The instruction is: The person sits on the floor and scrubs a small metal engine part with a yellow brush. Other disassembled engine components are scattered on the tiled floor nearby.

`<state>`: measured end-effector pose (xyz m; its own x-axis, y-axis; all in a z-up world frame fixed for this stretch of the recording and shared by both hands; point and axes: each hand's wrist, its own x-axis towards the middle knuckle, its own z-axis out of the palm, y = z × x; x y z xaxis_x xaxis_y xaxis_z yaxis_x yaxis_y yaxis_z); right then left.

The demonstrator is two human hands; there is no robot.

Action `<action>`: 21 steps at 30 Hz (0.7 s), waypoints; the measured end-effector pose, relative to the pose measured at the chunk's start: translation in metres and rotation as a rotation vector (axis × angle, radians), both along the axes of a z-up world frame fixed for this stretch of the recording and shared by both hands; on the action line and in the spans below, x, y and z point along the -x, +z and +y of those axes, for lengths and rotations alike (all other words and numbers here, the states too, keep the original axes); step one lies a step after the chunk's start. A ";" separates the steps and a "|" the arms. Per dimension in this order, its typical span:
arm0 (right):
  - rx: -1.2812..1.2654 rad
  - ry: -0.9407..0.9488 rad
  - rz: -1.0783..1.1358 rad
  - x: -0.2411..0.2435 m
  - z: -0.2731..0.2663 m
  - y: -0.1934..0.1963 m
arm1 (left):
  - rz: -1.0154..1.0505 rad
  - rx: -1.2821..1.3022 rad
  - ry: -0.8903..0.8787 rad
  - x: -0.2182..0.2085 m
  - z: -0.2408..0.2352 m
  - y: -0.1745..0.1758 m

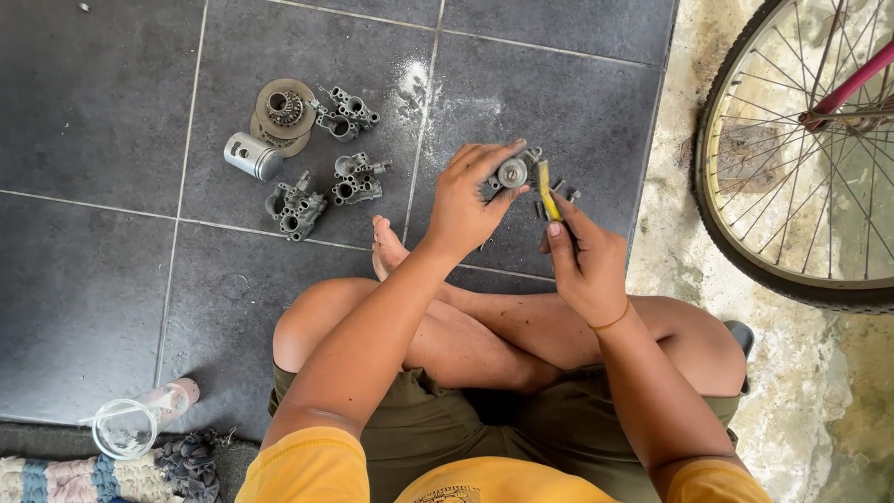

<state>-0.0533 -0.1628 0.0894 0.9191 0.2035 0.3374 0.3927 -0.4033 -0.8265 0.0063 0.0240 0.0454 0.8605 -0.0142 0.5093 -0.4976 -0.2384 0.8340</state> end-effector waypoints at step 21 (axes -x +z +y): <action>0.263 -0.096 0.007 0.008 -0.008 -0.007 | 0.028 -0.108 -0.019 0.013 -0.009 -0.008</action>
<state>-0.0613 -0.1704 0.0821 0.9405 0.1950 0.2784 0.3371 -0.6391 -0.6913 -0.0065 0.0153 0.0372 0.8732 -0.0839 0.4801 -0.4801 -0.3180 0.8175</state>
